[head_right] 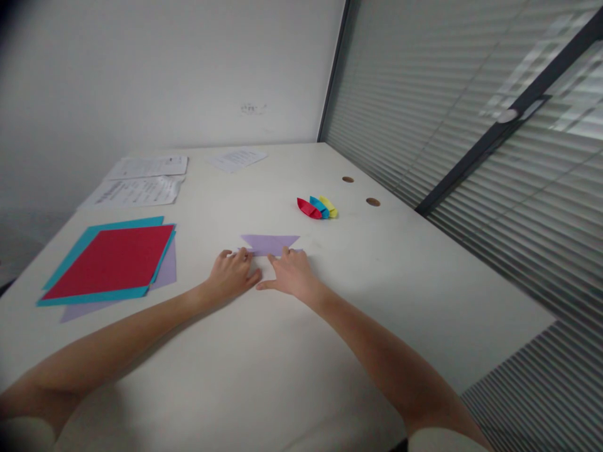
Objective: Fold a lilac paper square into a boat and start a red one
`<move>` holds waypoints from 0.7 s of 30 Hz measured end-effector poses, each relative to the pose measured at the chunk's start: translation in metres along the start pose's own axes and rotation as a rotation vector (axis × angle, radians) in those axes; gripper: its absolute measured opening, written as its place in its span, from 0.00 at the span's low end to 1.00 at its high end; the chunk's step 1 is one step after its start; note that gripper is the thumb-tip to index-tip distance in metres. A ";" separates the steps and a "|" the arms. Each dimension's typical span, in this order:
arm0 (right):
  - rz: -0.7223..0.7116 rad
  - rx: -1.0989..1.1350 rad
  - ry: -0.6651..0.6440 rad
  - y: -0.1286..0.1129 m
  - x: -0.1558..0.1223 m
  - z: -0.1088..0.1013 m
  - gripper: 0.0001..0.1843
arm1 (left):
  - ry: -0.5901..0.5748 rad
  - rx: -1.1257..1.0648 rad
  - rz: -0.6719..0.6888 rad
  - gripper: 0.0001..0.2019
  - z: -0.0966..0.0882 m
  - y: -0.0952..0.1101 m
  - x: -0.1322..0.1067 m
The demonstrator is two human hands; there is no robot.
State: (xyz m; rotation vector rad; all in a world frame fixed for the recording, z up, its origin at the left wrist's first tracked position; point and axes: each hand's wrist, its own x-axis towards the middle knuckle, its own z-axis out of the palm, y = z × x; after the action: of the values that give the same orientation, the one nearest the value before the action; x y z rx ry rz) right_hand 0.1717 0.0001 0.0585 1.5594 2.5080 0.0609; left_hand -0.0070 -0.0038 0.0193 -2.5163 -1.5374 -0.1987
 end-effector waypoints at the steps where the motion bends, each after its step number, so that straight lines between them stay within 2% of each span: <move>1: -0.001 0.005 0.013 0.001 -0.001 0.001 0.52 | 0.005 0.005 0.001 0.19 0.000 0.000 0.000; 11: 0.002 0.031 0.035 0.011 -0.007 0.007 0.50 | 0.019 0.013 0.029 0.22 0.004 -0.002 -0.001; 21: 0.008 -0.001 0.028 0.001 -0.003 0.004 0.49 | -0.017 0.024 0.044 0.22 -0.001 0.000 0.000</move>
State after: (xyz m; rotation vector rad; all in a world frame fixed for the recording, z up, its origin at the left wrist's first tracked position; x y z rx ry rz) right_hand 0.1746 -0.0029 0.0548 1.5789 2.5229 0.0855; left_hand -0.0075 -0.0040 0.0202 -2.5368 -1.4793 -0.1519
